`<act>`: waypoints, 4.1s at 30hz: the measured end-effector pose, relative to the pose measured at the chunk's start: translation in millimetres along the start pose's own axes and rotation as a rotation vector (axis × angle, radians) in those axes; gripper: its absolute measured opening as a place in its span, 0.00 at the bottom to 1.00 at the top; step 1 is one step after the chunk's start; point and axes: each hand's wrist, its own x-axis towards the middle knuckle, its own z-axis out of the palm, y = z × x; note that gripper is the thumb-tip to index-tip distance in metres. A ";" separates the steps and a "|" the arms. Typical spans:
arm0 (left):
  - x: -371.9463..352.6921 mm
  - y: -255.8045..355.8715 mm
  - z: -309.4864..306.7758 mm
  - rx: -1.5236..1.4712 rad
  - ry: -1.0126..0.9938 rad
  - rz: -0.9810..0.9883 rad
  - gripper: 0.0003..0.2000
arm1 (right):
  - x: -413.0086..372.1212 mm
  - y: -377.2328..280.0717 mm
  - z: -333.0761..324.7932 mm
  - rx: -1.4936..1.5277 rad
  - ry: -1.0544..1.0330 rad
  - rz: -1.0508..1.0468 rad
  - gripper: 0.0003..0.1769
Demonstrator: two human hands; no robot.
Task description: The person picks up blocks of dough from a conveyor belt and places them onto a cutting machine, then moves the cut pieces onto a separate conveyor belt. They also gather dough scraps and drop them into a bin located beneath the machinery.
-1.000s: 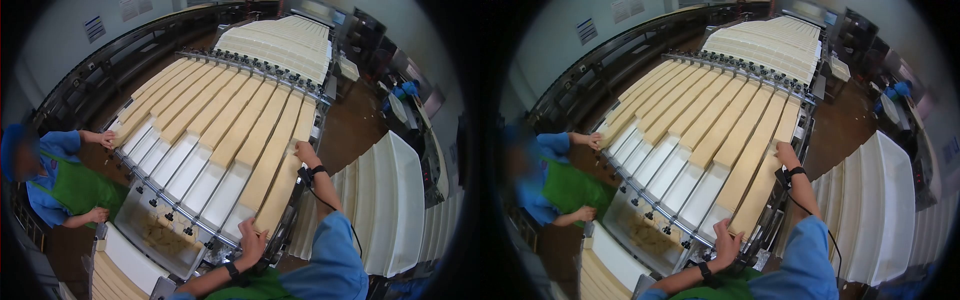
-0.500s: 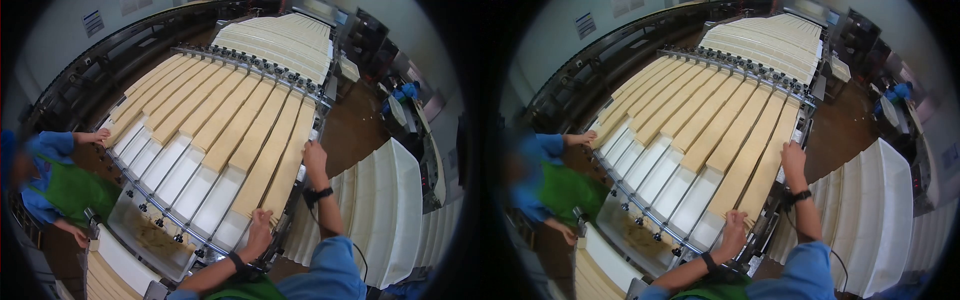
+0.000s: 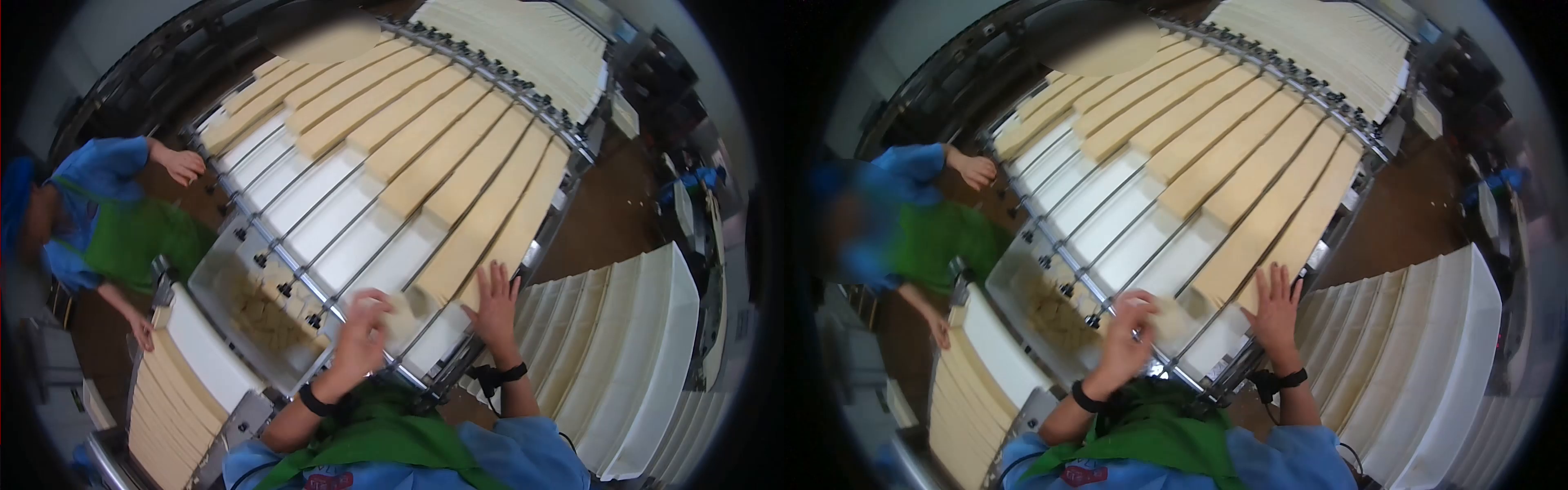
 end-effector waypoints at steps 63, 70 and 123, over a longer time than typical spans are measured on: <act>-347.9 -140.5 -288.2 0.667 0.731 -1.174 0.49 | 6.6 -597.4 168.5 0.485 -0.266 -0.750 0.30; -310.2 -134.8 -242.5 0.788 0.951 -0.759 0.35 | -11.9 -499.5 122.6 0.731 -0.114 -0.515 0.35; -165.1 -101.5 -245.6 0.399 0.723 -0.314 0.18 | 140.0 -415.0 49.4 0.725 0.219 -0.911 0.31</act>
